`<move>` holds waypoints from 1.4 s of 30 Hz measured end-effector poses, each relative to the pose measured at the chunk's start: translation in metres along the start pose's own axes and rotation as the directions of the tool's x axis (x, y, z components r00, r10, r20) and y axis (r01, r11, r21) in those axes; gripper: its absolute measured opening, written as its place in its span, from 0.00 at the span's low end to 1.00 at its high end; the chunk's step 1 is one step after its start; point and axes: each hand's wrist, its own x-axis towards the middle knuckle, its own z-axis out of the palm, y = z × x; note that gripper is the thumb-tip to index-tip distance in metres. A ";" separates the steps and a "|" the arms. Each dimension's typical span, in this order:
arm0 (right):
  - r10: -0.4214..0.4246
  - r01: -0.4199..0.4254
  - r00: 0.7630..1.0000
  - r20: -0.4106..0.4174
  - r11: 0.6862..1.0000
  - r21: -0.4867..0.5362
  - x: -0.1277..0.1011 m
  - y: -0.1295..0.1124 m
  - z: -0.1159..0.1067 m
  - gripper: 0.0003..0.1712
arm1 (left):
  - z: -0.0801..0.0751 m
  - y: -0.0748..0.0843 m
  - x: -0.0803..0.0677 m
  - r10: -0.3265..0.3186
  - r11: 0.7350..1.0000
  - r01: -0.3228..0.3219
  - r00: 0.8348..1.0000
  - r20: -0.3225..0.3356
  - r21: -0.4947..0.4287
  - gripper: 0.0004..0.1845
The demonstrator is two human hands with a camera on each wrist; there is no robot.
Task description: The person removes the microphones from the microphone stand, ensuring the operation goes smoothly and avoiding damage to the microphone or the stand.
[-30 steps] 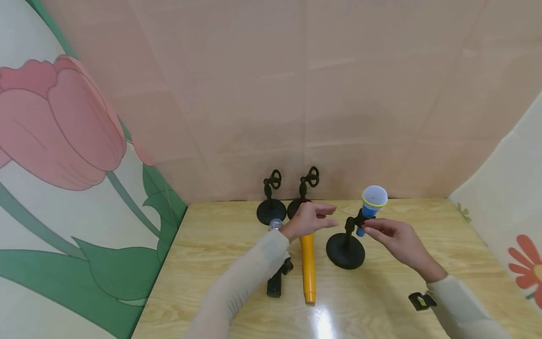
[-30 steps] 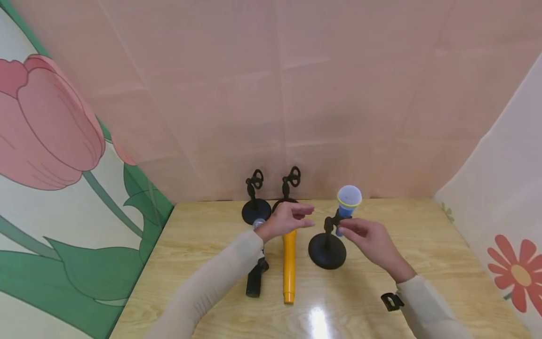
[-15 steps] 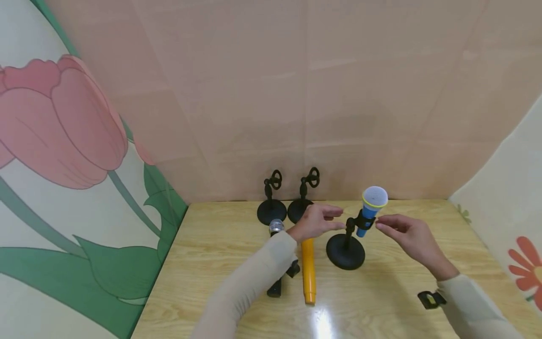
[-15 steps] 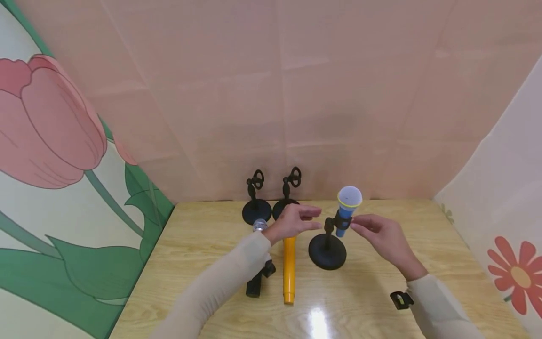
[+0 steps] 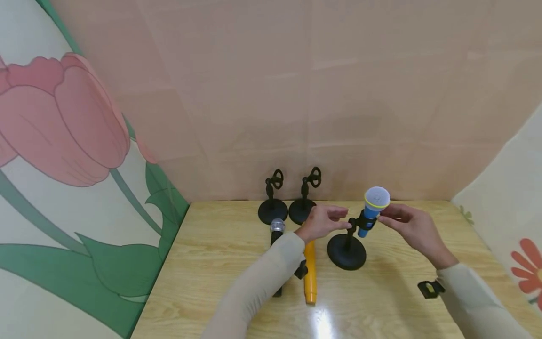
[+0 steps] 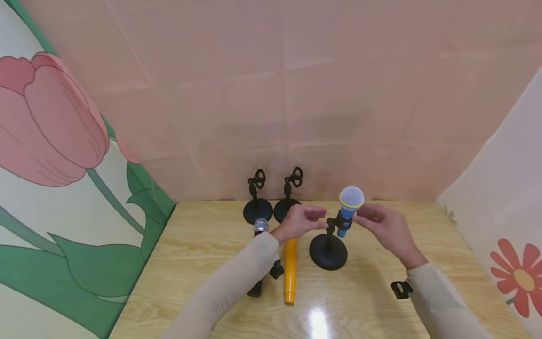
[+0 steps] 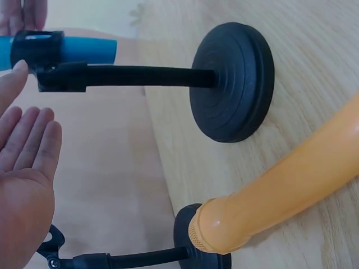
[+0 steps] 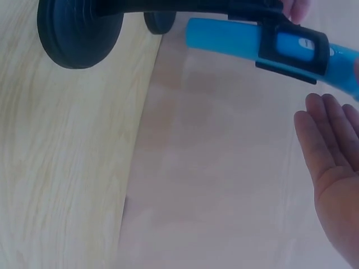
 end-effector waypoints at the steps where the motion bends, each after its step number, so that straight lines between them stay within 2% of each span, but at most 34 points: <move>1: 0.000 0.000 1.000 0.005 1.000 0.002 0.002 0.000 0.000 0.20 | 0.001 0.000 0.000 -0.005 1.000 0.005 1.000 -0.004 -0.005 0.24; 10: -0.023 0.021 0.999 0.038 0.998 0.055 0.013 0.002 0.005 0.26 | 0.008 -0.003 0.004 -0.032 0.999 0.032 0.999 -0.030 -0.023 0.22; 19: -0.007 -0.002 0.997 0.079 0.994 0.108 0.016 0.006 0.012 0.27 | 0.016 -0.006 0.005 -0.021 0.995 0.015 0.998 -0.059 -0.099 0.17; 31: -0.034 0.020 0.997 0.072 0.982 0.190 0.018 0.011 0.020 0.29 | 0.020 -0.009 0.004 -0.037 0.990 0.022 0.994 -0.105 -0.136 0.13; 36: -0.046 0.031 0.997 0.068 0.977 0.210 0.018 0.010 0.019 0.29 | 0.023 -0.006 0.005 -0.047 0.992 0.030 0.990 -0.132 -0.127 0.12; 42: -0.045 0.032 0.997 0.064 0.979 0.200 0.019 0.012 0.015 0.29 | 0.024 0.001 0.006 -0.076 0.989 0.059 0.989 -0.130 -0.133 0.12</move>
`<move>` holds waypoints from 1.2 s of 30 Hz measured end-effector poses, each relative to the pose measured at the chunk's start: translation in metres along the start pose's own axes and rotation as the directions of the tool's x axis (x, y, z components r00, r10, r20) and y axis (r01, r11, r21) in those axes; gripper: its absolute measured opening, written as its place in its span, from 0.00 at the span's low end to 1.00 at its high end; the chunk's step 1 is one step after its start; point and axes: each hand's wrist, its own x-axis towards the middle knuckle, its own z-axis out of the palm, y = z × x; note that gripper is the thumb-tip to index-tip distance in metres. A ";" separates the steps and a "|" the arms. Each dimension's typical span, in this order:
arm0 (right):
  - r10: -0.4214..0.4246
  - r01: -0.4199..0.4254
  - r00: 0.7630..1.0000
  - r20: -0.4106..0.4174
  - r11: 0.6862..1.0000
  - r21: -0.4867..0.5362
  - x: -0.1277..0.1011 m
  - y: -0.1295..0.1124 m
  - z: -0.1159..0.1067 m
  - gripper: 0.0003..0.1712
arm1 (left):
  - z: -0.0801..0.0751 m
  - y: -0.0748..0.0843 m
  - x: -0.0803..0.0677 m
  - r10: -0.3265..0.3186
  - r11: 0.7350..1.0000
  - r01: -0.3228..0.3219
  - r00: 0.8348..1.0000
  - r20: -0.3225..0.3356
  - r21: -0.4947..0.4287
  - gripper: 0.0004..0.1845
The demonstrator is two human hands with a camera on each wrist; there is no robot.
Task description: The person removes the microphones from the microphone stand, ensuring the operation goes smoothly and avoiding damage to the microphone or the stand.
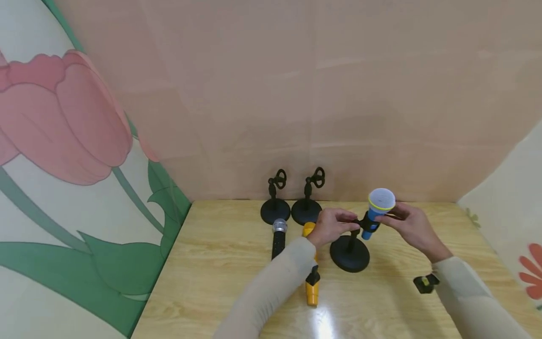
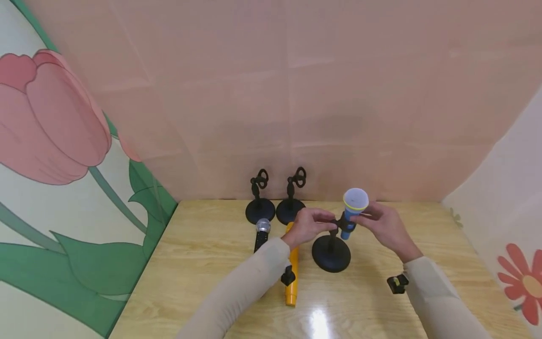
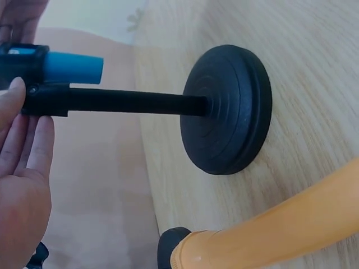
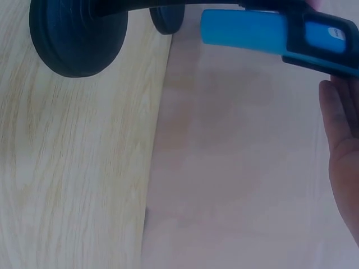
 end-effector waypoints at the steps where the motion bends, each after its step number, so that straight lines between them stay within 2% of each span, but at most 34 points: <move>1: -0.003 0.003 1.000 -0.002 1.000 0.001 0.000 0.001 0.000 0.29 | 0.001 0.000 0.000 -0.006 1.000 0.006 1.000 -0.001 0.002 0.12; 4: -0.013 0.013 1.000 -0.004 1.000 0.003 0.000 0.003 -0.001 0.29 | 0.003 0.001 0.002 -0.025 0.999 0.025 1.000 -0.008 0.023 0.12; 12: 0.005 -0.006 1.000 -0.008 1.000 -0.030 0.004 0.002 -0.002 0.27 | 0.002 0.002 0.006 -0.012 0.996 0.013 1.000 -0.005 0.086 0.12; 21: -0.007 0.007 1.000 0.010 0.997 -0.070 0.004 -0.004 -0.003 0.26 | 0.001 0.002 0.003 -0.036 0.998 0.036 0.999 0.004 0.057 0.12; 29: -0.083 0.083 0.997 -0.001 0.996 -0.038 0.010 -0.015 -0.009 0.24 | 0.000 0.001 0.004 -0.015 0.996 0.015 1.000 0.000 0.082 0.13; 36: -0.087 0.087 0.996 -0.007 0.995 -0.041 0.009 -0.016 -0.010 0.24 | 0.001 0.000 0.006 -0.001 0.996 0.000 1.000 0.009 0.086 0.13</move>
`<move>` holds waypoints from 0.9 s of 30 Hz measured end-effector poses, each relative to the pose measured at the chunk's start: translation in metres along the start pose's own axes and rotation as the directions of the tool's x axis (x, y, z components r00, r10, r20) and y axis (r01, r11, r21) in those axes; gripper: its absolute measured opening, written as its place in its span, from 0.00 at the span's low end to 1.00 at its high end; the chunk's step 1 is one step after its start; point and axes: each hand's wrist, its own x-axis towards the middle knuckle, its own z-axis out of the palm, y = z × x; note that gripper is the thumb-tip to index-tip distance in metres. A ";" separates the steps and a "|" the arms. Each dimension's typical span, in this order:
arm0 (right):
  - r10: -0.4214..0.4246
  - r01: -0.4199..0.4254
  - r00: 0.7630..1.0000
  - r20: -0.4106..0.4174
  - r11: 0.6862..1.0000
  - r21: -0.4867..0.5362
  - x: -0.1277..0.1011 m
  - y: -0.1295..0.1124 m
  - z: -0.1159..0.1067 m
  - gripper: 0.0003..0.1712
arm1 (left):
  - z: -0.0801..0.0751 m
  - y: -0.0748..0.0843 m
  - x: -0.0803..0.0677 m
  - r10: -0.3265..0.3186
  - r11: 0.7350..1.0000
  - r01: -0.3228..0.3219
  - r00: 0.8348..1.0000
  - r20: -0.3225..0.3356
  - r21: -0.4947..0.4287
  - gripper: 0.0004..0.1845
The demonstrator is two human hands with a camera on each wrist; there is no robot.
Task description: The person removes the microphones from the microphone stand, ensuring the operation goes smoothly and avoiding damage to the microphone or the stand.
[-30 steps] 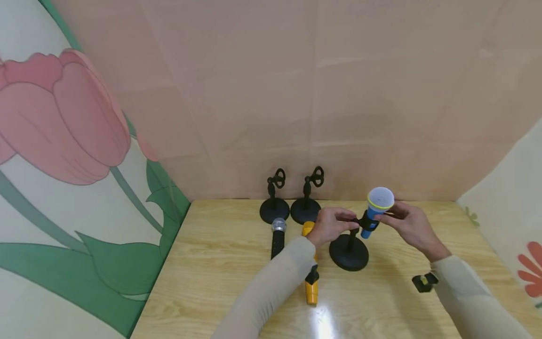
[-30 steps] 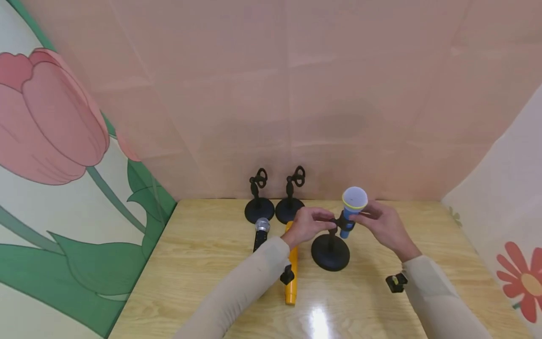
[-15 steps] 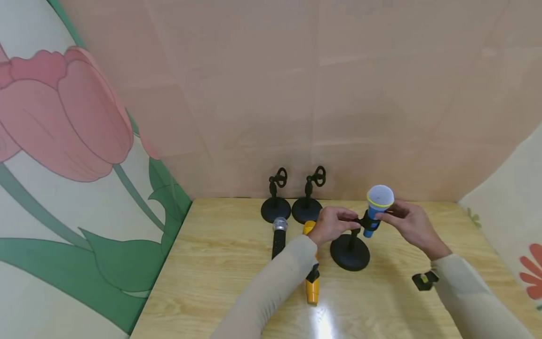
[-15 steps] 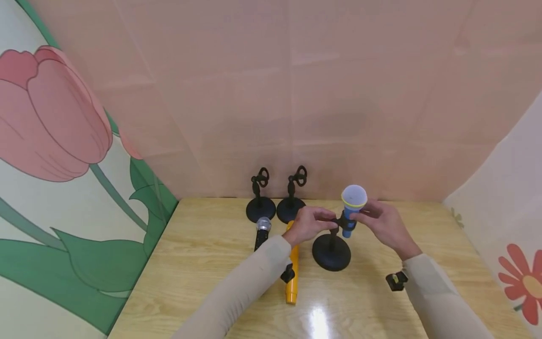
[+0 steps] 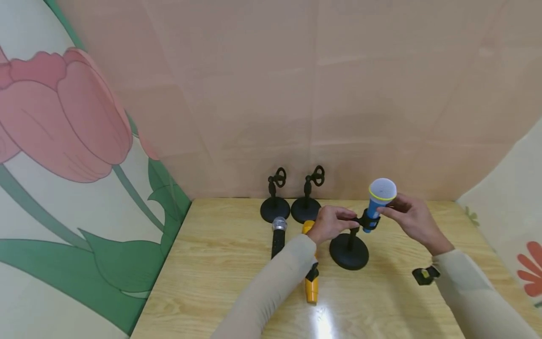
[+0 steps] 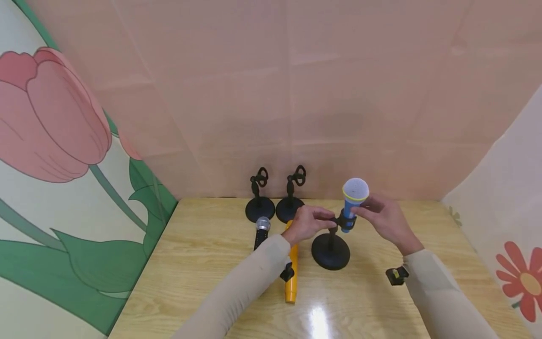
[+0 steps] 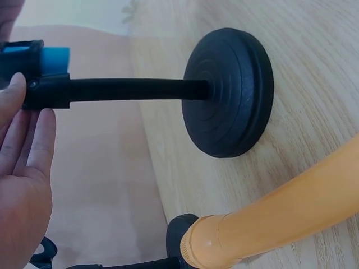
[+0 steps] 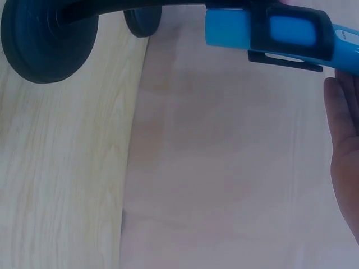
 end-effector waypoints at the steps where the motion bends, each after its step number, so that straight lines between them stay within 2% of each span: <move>1: 0.001 -0.002 1.000 -0.002 1.000 -0.002 0.000 0.000 0.000 0.23 | 0.000 0.000 0.000 -0.001 1.000 0.001 1.000 -0.001 0.001 0.13; 8: 0.018 -0.018 1.000 -0.003 1.000 -0.010 0.005 -0.006 -0.004 0.23 | -0.001 0.004 0.001 -0.028 0.999 0.028 1.000 0.005 0.014 0.12; 16: -0.026 0.026 1.000 -0.014 0.999 0.046 0.009 -0.009 -0.009 0.20 | -0.002 0.004 0.002 -0.002 1.000 0.001 1.000 0.011 0.029 0.13; 24: -0.030 0.030 0.999 -0.028 0.999 0.011 0.013 -0.018 -0.016 0.20 | -0.001 0.003 0.005 0.026 0.999 -0.025 1.000 -0.003 0.046 0.12; 27: -0.021 0.021 0.999 -0.030 1.000 0.000 0.014 -0.023 -0.018 0.21 | 0.000 0.003 0.007 0.012 0.999 -0.011 1.000 -0.002 0.047 0.12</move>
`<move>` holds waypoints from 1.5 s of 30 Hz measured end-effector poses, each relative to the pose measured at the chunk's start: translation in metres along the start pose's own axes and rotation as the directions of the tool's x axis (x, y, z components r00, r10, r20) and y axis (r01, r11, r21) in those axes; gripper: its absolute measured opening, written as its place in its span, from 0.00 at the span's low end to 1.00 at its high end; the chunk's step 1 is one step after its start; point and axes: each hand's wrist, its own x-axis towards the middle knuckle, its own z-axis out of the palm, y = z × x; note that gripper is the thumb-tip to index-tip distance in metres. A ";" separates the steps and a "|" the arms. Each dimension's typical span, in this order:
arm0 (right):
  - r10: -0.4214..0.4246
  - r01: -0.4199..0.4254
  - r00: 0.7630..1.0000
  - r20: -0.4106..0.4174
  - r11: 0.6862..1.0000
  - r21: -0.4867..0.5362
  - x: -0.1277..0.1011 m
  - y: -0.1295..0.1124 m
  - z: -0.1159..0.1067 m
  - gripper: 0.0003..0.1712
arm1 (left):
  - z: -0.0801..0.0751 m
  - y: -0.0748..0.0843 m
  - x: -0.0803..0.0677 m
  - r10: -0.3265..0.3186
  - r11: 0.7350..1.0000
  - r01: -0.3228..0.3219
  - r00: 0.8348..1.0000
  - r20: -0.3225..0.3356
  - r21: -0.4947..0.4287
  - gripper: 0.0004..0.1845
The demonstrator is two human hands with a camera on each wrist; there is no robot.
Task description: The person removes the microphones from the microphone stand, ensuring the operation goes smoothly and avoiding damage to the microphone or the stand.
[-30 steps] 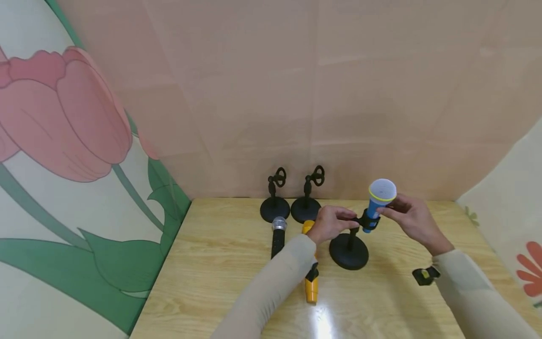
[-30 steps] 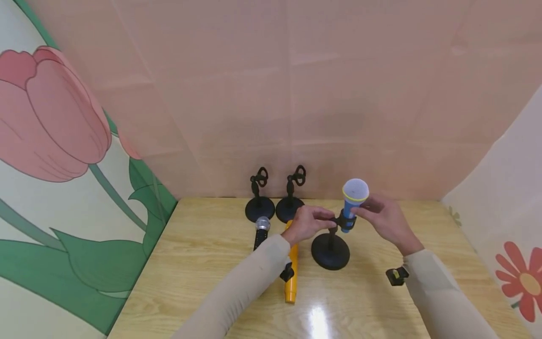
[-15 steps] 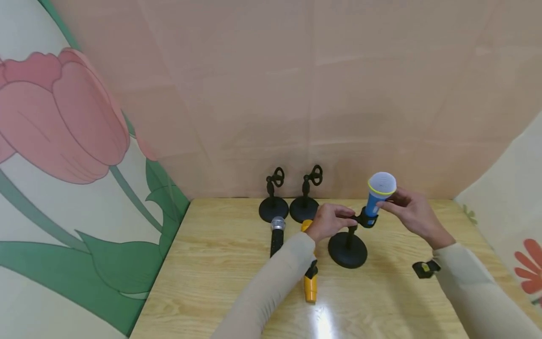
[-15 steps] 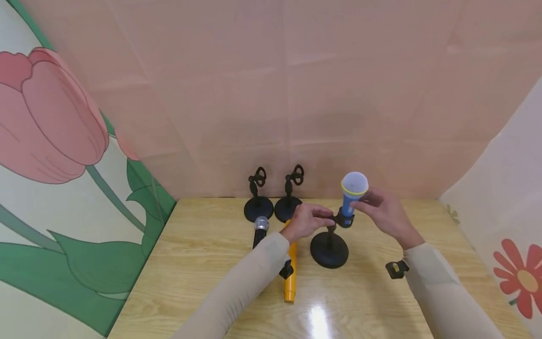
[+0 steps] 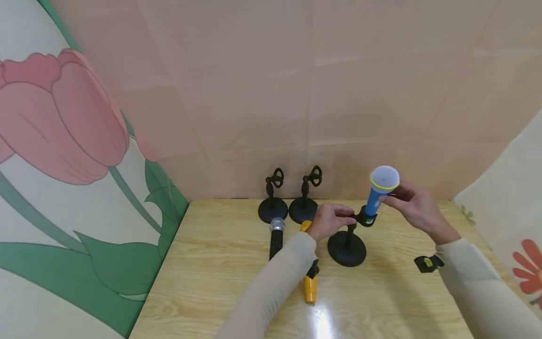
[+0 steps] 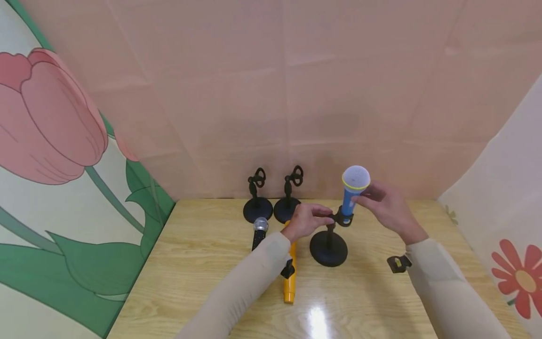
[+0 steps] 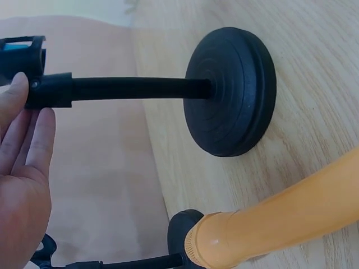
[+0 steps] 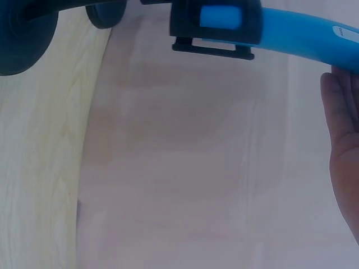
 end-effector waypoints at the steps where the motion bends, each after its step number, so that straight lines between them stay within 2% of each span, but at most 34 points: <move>1: 0.001 -0.001 1.000 0.000 1.000 0.001 0.001 -0.001 -0.001 0.21 | 0.000 0.000 0.000 -0.009 1.000 0.009 1.000 0.001 0.001 0.12; 5: 0.003 -0.003 1.000 -0.010 1.000 0.001 0.003 -0.005 -0.004 0.19 | 0.001 0.001 0.001 -0.039 0.999 0.039 0.999 0.002 0.000 0.12; 14: 0.023 -0.024 1.000 -0.016 0.999 -0.032 0.006 -0.004 -0.008 0.21 | 0.000 0.004 0.003 -0.026 1.000 0.026 1.000 0.000 0.013 0.13; 22: -0.013 0.014 1.000 -0.016 1.000 0.023 0.007 -0.004 -0.008 0.19 | -0.001 0.005 0.007 -0.060 0.997 0.059 0.998 0.008 0.043 0.12; 32: -0.009 0.010 1.000 -0.010 0.998 0.068 0.011 -0.010 -0.010 0.19 | -0.001 0.005 0.012 -0.082 0.995 0.081 0.997 0.004 0.058 0.12; 45: -0.010 0.011 0.999 -0.036 0.999 0.036 0.012 -0.018 -0.015 0.19 | -0.002 0.008 0.013 -0.028 0.995 0.029 1.000 -0.011 0.093 0.11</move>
